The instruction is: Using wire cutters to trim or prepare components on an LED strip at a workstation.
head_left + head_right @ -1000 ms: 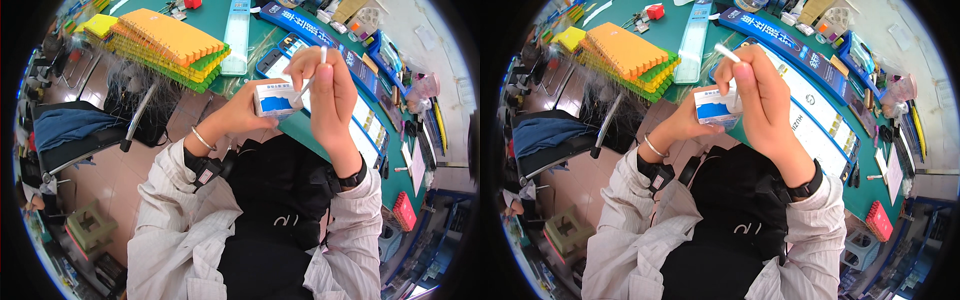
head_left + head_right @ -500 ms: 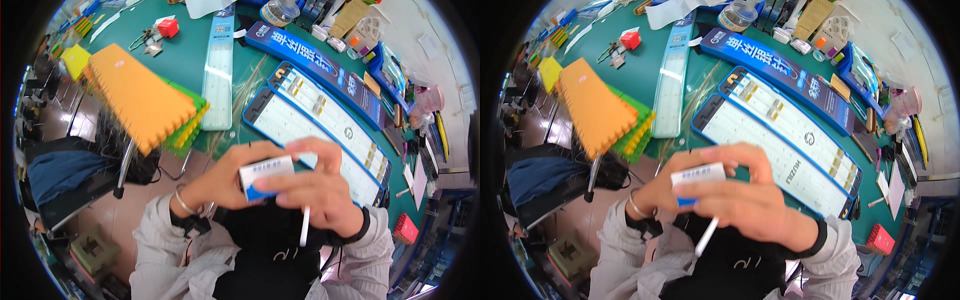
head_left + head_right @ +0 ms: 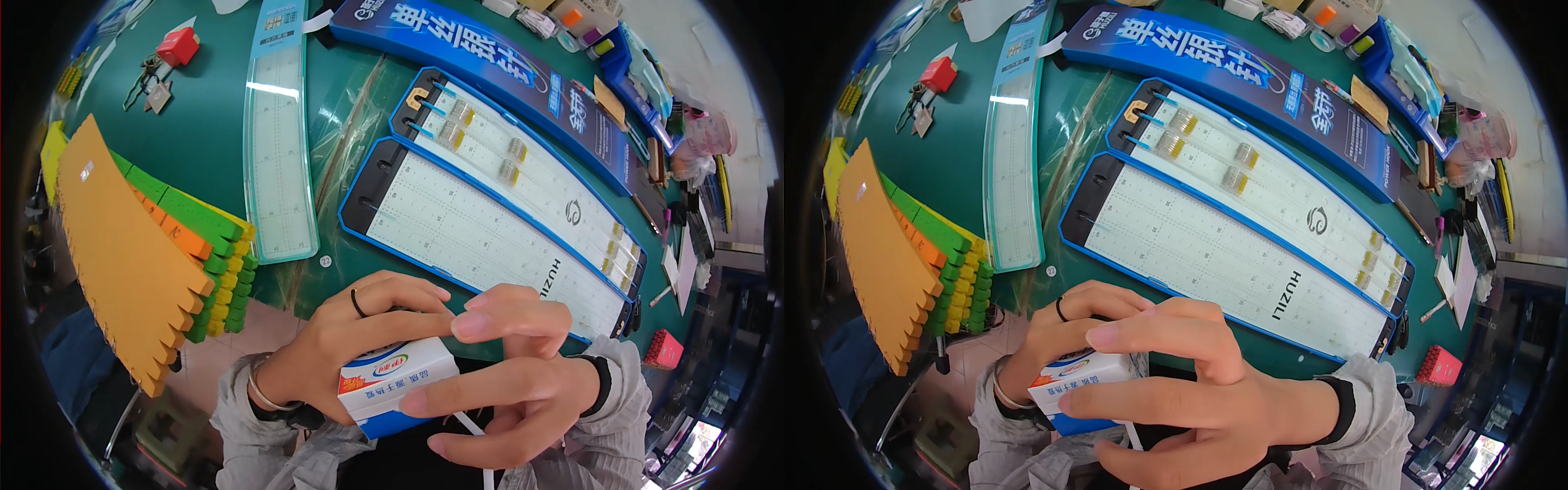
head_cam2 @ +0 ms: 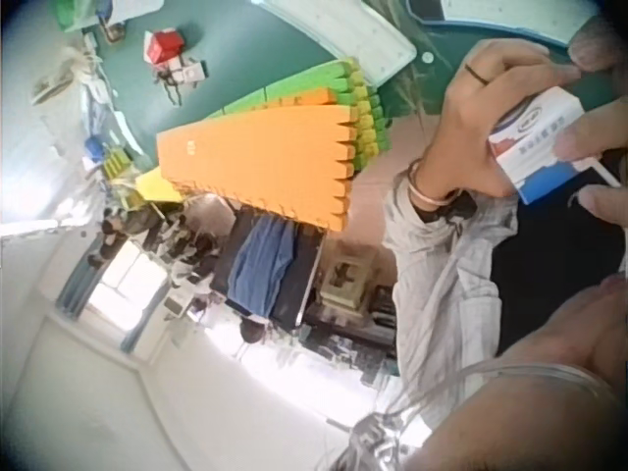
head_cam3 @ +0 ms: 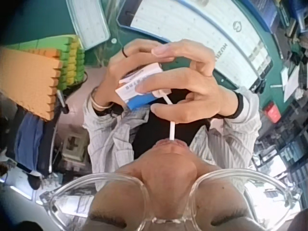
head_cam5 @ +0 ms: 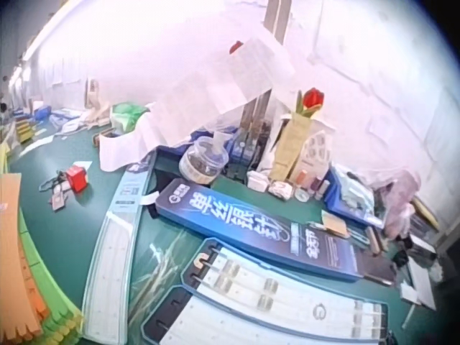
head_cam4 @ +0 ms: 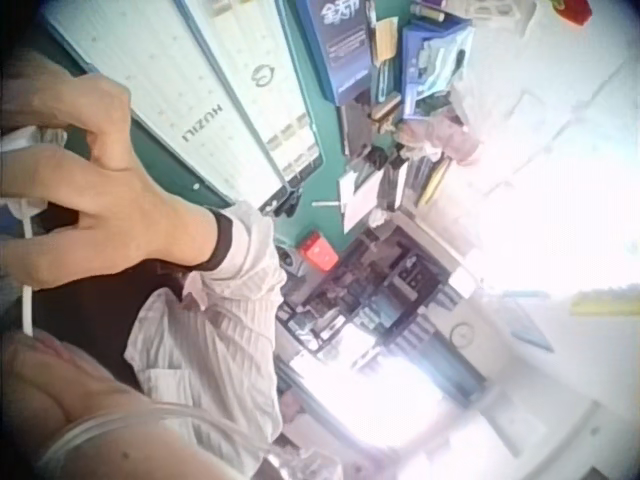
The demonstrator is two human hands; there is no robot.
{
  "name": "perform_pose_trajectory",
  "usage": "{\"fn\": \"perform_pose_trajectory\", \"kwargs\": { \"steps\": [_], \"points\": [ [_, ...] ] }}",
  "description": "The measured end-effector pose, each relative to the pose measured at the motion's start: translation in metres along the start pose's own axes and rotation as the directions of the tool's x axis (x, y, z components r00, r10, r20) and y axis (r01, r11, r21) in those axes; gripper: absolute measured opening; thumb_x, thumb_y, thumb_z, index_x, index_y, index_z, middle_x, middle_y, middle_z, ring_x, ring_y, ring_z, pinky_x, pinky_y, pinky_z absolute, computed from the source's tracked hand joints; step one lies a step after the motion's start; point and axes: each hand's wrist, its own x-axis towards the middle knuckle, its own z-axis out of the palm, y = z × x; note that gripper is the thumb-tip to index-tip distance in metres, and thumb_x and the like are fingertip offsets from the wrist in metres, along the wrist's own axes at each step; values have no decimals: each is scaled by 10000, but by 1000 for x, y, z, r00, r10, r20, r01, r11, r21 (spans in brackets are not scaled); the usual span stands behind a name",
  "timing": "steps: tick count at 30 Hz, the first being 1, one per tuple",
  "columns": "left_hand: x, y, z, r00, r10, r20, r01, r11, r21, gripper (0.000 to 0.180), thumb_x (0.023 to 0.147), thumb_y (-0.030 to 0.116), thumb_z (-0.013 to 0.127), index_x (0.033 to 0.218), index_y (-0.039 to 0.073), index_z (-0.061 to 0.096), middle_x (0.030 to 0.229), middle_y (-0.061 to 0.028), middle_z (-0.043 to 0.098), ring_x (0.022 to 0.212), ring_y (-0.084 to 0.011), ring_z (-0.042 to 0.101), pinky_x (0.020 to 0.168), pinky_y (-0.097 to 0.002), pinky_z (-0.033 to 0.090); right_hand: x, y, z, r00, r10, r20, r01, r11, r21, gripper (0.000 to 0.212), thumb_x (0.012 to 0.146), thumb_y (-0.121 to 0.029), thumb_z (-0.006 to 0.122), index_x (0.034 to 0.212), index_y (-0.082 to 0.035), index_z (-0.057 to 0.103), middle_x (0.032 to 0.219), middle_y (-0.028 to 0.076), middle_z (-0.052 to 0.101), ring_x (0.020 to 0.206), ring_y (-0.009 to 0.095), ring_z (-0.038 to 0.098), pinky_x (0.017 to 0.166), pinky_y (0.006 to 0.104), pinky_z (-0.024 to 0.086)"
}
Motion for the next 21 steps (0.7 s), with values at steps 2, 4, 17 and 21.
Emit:
{"fn": "perform_pose_trajectory", "kwargs": {
  "steps": [2,4,17,21],
  "points": [
    [0,0,2,1000,-3,-18,2,1000,-25,590,659,189,799,1203,17,648,1156,-152,619,1123,-363,618,915,-425,497,-1,0,-4,1000,-1,4,1,1000,-16,118,779,-130,736,825,-238,718,1028,-26,736,1202,298,449,921,464,393],
    [0,-3,2,1000,8,-9,-8,1000,-17,588,663,189,798,1204,15,645,1155,-154,619,1122,-361,618,917,-425,497,-1,2,-3,1000,-4,11,4,1000,-26,115,788,-130,733,829,-236,720,1029,-27,734,1203,301,448,918,466,393],
    [-5,-5,5,998,23,-52,-25,999,-25,566,683,198,796,1192,9,635,1183,-173,606,1119,-354,616,919,-424,495,-7,-5,9,999,22,-29,-21,999,42,155,746,-134,774,878,-183,710,1125,59,694,1196,337,486,912,466,424],
    [-6,-6,4,998,26,-63,-28,999,-27,563,691,210,796,1189,3,635,1196,-177,603,1122,-356,615,919,-425,494,2,47,8,879,-475,47,476,879,-36,211,692,-87,784,871,-145,688,1113,118,684,1210,381,491,955,472,425]
  ]
}}
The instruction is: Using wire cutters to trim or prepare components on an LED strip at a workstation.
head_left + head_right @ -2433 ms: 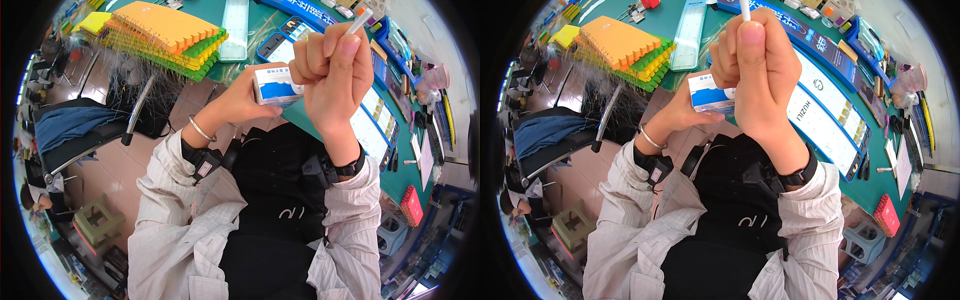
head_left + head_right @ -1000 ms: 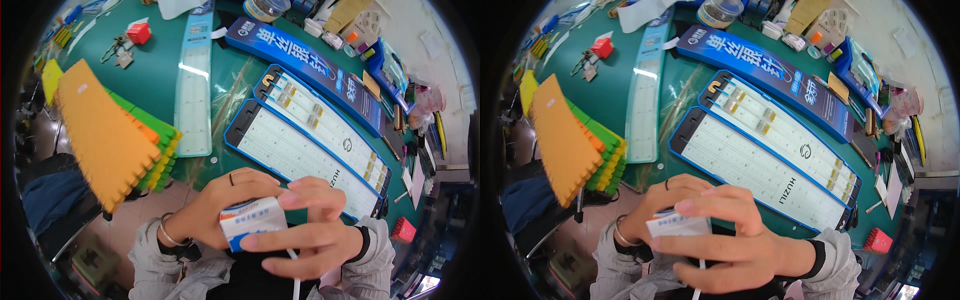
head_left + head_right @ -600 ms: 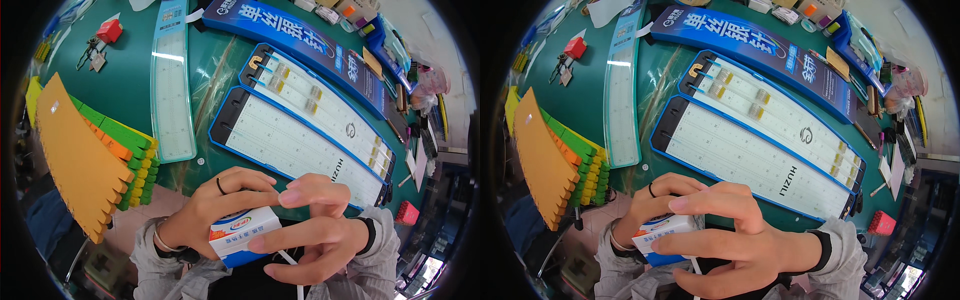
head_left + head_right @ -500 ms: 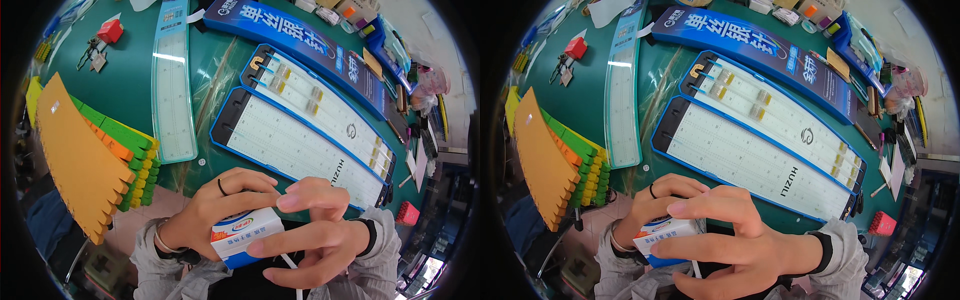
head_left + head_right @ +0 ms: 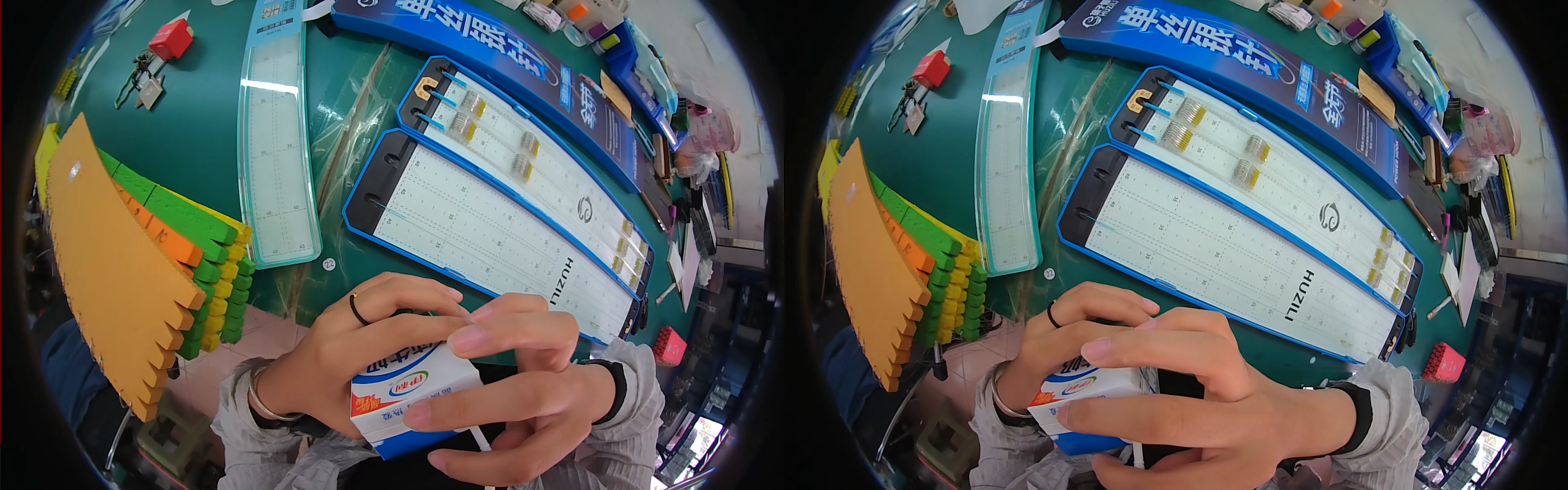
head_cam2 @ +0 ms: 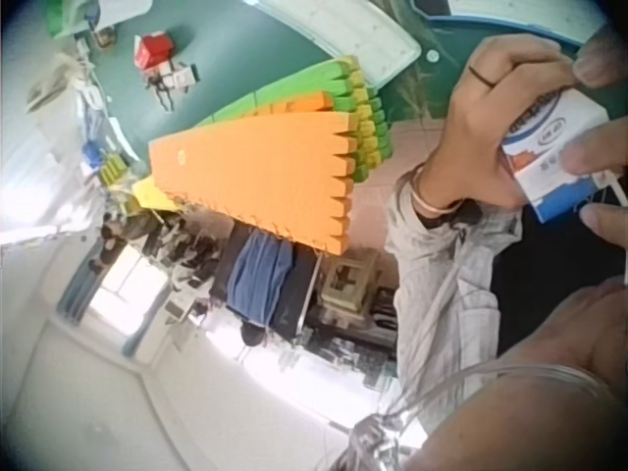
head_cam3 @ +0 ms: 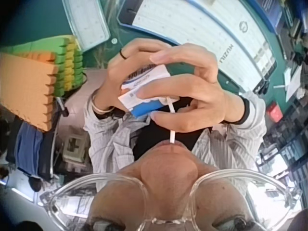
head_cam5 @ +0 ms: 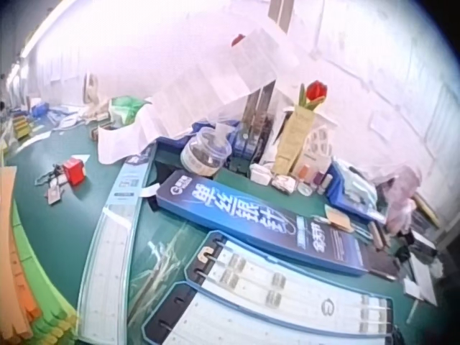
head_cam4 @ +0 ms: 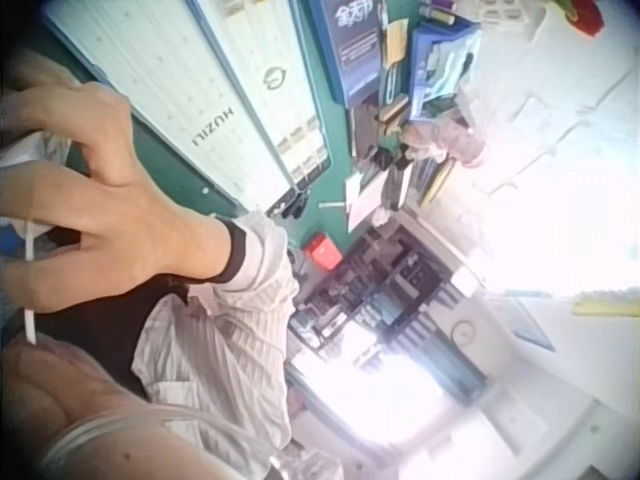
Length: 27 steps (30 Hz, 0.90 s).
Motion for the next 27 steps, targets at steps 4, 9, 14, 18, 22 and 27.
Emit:
{"fn": "perform_pose_trajectory", "kwargs": {
  "steps": [4,9,14,18,22,27],
  "points": [
    [-2,-5,1,999,37,-22,-38,999,-22,579,691,230,806,1194,1,634,1213,-179,599,1121,-361,615,921,-425,491,8,-3,-9,996,42,84,-44,999,15,200,697,-91,783,859,-152,684,1103,104,691,1204,383,504,944,478,421],
    [1,-3,-2,1000,26,-9,-26,999,-27,588,689,242,812,1196,0,637,1221,-180,597,1128,-358,612,928,-425,489,3,-2,-7,994,71,81,-73,997,15,192,700,-85,777,848,-157,679,1109,85,698,1190,373,526,895,464,425],
    [0,0,-5,1000,6,13,-5,1000,-8,573,701,238,809,1193,-3,640,1224,-178,601,1124,-355,615,928,-424,495,2,1,-7,993,74,88,-77,997,29,193,702,-88,779,853,-152,679,1110,99,698,1183,375,534,898,470,427],
    [0,2,-6,1000,-7,12,7,1000,-6,567,702,241,811,1187,-3,643,1219,-177,604,1126,-354,614,928,-421,497,0,1,-6,993,70,91,-73,997,24,215,692,-89,787,869,-140,677,1114,127,696,1169,378,541,905,473,426],
    [-3,2,-4,1000,-2,-4,2,1000,-2,567,704,234,812,1188,-7,641,1213,-178,607,1129,-353,614,928,-418,501,-1,-1,-8,991,56,123,-60,998,32,232,686,-92,793,883,-136,678,1119,138,696,1171,380,537,912,480,425],
    [-5,3,-5,1000,-2,-13,1,1000,-15,573,694,205,817,1188,-19,634,1223,-184,599,1142,-355,610,935,-413,502,17,-41,-8,825,545,150,-555,831,33,191,745,-155,807,898,-244,736,1162,29,693,1176,308,501,880,455,417]
  ]
}}
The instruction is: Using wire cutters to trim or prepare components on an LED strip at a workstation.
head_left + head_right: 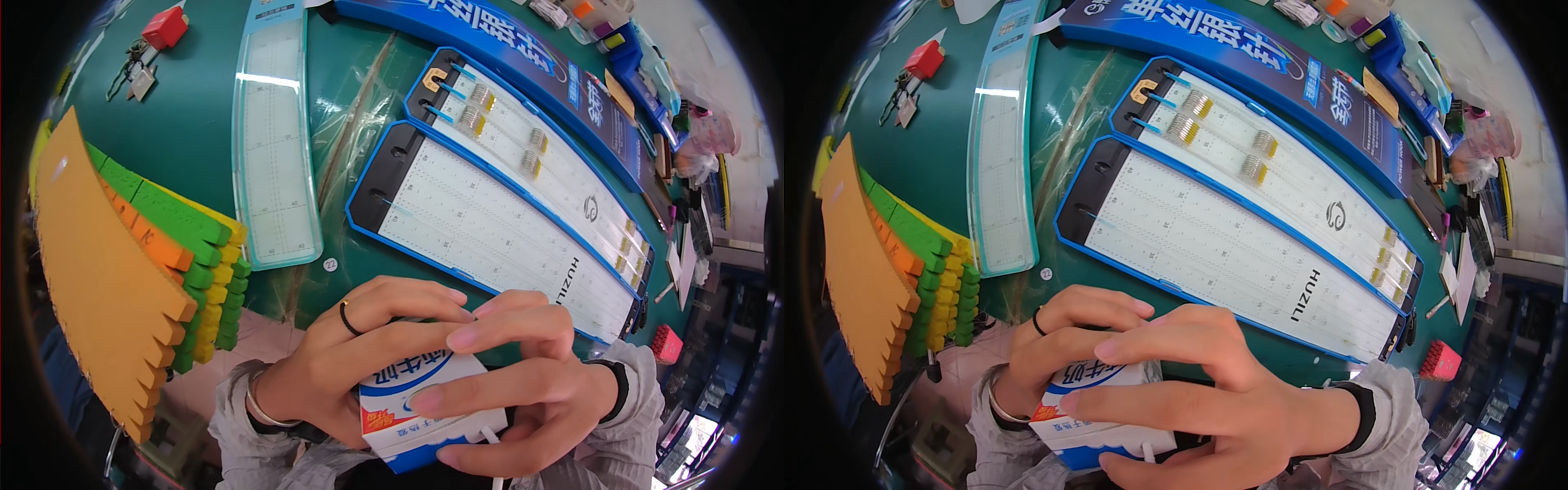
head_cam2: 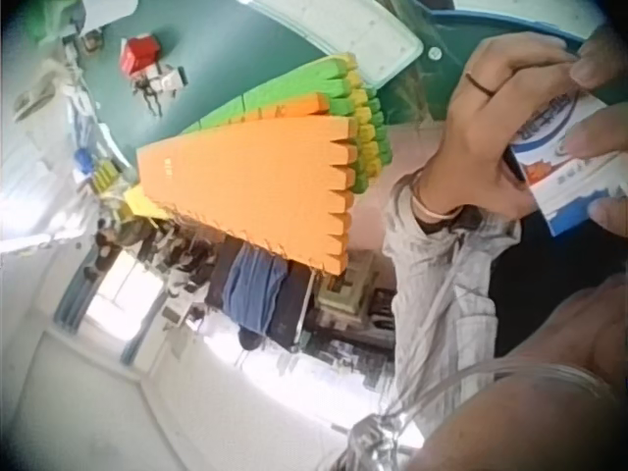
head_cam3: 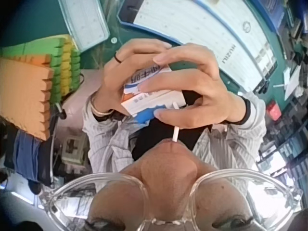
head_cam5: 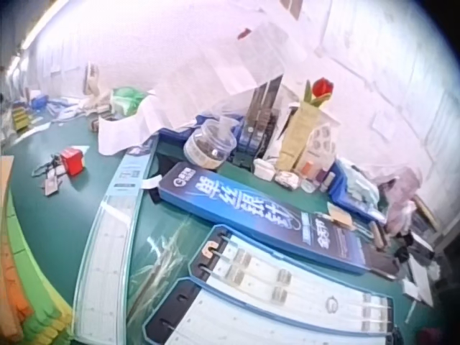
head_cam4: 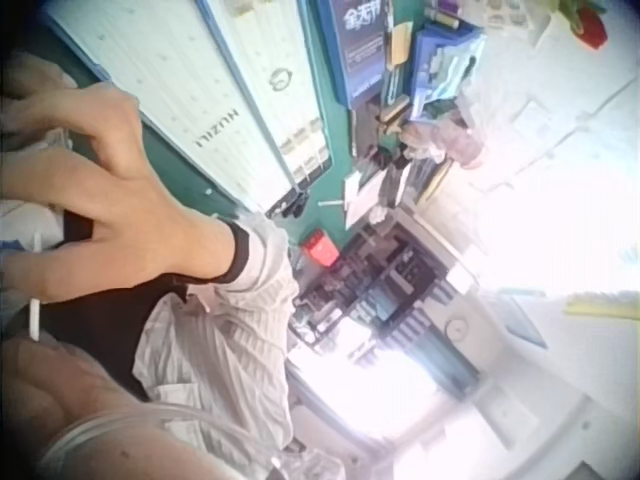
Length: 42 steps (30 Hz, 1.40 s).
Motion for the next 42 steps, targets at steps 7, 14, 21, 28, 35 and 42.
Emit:
{"fn": "perform_pose_trajectory", "kwargs": {
  "steps": [7,14,21,28,35,42],
  "points": [
    [1,0,3,998,28,-53,-27,1000,8,620,704,123,811,1258,-27,577,1265,-192,585,1152,-351,609,947,-389,502,1,-2,-6,998,54,19,-54,998,23,227,760,-207,815,972,-242,743,1193,77,666,1163,316,512,878,433,447],
    [0,9,9,986,-51,-160,43,998,-56,801,672,148,851,1365,-10,483,1320,-180,550,1252,-313,541,999,-388,486,8,-8,-12,997,34,66,-33,999,-7,441,740,-128,784,1164,-114,664,1220,108,622,1111,291,554,898,405,426],
    [-7,7,14,985,44,-166,-72,983,-167,1045,608,107,897,1469,12,310,1415,-170,391,1364,-324,424,1116,-457,383,6,-16,-16,998,53,20,-54,998,26,720,709,50,782,1355,-34,475,1226,149,590,1082,377,589,907,443,482],
    [-4,14,25,890,-114,-441,-63,928,-368,1063,769,593,708,1502,-3,220,1483,-197,335,1370,-342,396,1126,-475,343,17,-23,-60,931,307,-196,-261,938,230,641,800,19,769,1335,-102,436,1263,77,545,1205,207,555,970,377,504],
    [3,13,24,868,-143,-476,-35,938,-344,1042,776,637,633,1499,-7,246,1497,-191,332,1358,-338,397,1116,-485,353,74,38,-161,903,151,-403,-176,984,-27,650,813,-10,773,1354,-50,416,1156,136,650,1112,181,598,948,358,506],
    [5,13,23,876,-128,-465,-31,947,-321,1032,806,670,630,1486,-11,256,1487,-208,340,1363,-345,398,1114,-483,354,100,137,-207,865,115,-488,-241,949,-203,645,838,-46,766,1378,-66,415,1171,142,652,1139,207,585,979,343,470]
  ]
}}
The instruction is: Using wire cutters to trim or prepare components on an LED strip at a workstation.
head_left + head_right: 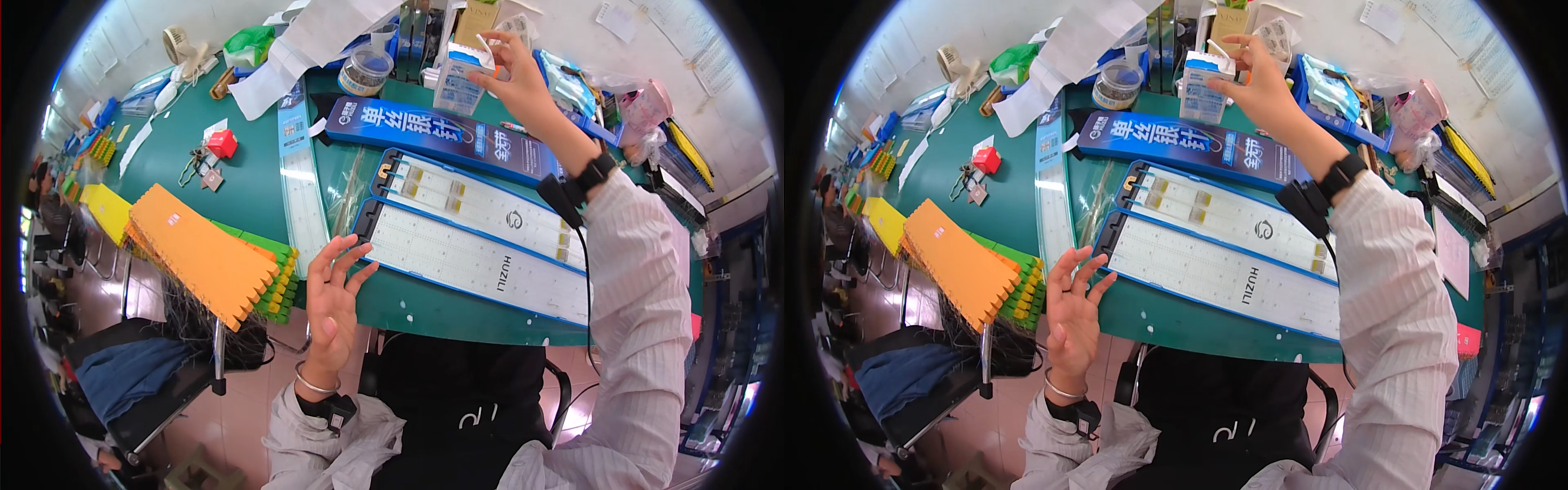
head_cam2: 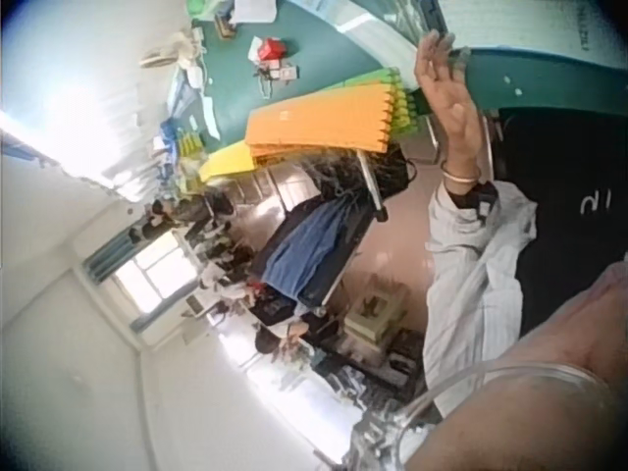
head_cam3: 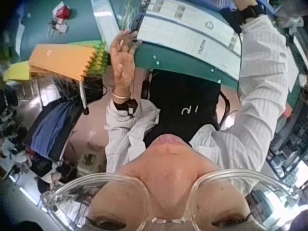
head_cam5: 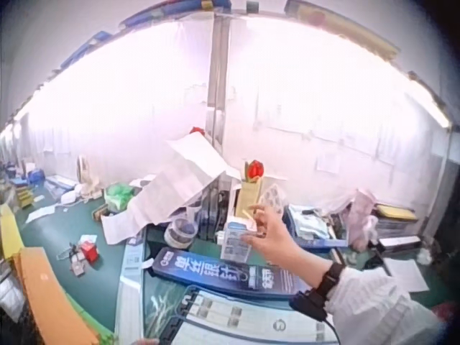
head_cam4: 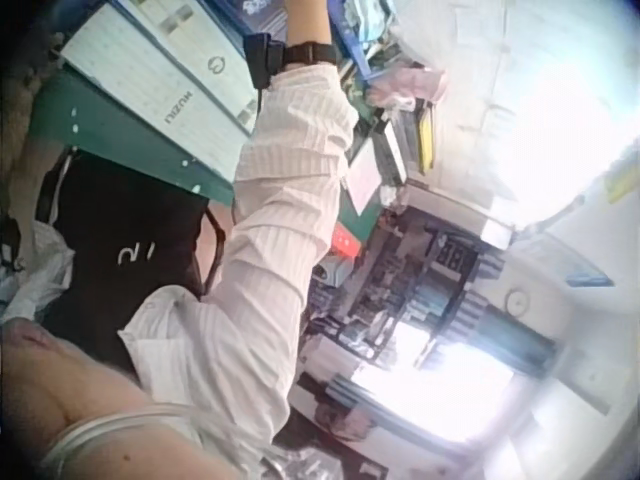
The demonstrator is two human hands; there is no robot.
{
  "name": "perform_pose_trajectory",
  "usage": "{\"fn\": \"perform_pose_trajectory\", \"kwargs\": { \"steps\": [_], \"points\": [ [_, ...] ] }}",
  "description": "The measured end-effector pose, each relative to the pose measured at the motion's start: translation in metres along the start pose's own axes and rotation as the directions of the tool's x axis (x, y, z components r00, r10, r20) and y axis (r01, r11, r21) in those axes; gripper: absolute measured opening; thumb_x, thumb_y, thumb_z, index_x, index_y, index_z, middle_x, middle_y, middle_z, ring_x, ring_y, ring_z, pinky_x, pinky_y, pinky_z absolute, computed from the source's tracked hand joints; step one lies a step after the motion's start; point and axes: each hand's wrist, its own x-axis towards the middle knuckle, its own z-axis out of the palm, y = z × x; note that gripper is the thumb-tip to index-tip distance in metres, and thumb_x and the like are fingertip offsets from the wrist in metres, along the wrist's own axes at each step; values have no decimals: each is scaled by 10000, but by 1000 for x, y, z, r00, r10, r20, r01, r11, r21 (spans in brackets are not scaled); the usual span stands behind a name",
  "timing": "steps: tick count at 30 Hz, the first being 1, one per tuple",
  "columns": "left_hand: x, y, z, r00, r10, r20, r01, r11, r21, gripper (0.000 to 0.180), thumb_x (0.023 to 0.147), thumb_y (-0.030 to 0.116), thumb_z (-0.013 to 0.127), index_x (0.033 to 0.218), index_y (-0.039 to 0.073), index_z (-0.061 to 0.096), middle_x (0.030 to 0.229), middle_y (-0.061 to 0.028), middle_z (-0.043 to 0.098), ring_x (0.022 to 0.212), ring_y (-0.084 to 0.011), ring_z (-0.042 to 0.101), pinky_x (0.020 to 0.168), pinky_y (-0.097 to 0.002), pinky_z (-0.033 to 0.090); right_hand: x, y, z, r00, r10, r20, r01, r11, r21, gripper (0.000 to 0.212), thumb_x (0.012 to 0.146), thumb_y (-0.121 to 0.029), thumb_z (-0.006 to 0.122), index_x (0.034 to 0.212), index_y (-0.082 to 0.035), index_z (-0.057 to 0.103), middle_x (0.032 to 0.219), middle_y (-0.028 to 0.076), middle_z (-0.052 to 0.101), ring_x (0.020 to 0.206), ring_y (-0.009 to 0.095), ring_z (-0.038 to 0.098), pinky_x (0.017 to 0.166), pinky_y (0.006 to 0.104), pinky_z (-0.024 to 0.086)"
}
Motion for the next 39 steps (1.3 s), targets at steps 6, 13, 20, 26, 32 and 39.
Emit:
{"fn": "perform_pose_trajectory", "kwargs": {
  "steps": [6,13,20,26,32,39],
  "points": [
    [-2,3,1,1000,-21,-21,21,1000,11,1046,801,688,628,1486,-11,260,1483,-213,344,1362,-346,399,1110,-492,356,9,36,25,999,-28,-31,28,1000,-5,631,839,-79,773,1366,-67,426,1158,149,651,1152,247,573,969,368,480],
    [-3,0,4,999,-25,-27,26,999,19,1046,795,692,630,1478,-14,269,1477,-217,354,1358,-346,404,1097,-490,369,12,46,38,998,-55,-36,52,996,-71,601,854,-48,753,1364,-48,436,1200,155,643,1133,221,593,982,340,476],
    [-6,-3,-1,997,21,-73,-17,998,52,1045,773,647,611,1488,-33,268,1496,-220,341,1354,-360,394,1088,-493,366,15,51,45,999,-49,1,49,996,-70,805,864,-191,778,1500,-87,296,1303,199,568,1275,285,495,1005,391,480],
    [-2,-7,-4,998,22,-59,-19,999,44,1043,780,658,597,1494,-27,267,1497,-225,339,1358,-355,393,1090,-488,362,-23,61,-52,997,-76,-25,58,904,-423,650,855,-250,777,1353,-25,425,1182,200,628,1061,319,638,885,380,523],
    [-3,-6,-1,998,20,-56,-15,997,82,1052,783,683,593,1486,-33,278,1491,-221,346,1351,-344,399,1086,-472,367,-70,86,-117,960,-267,89,185,360,-914,250,808,-143,748,991,-39,614,963,104,632,966,290,606,827,399,513],
    [-5,-3,0,996,40,-75,-32,995,99,1039,794,677,588,1488,-31,276,1499,-222,341,1365,-346,387,1097,-476,359,-47,106,-117,973,-203,114,132,81,-988,174,760,-83,702,927,-62,662,968,90,621,1031,283,578,865,371,507]
  ]
}}
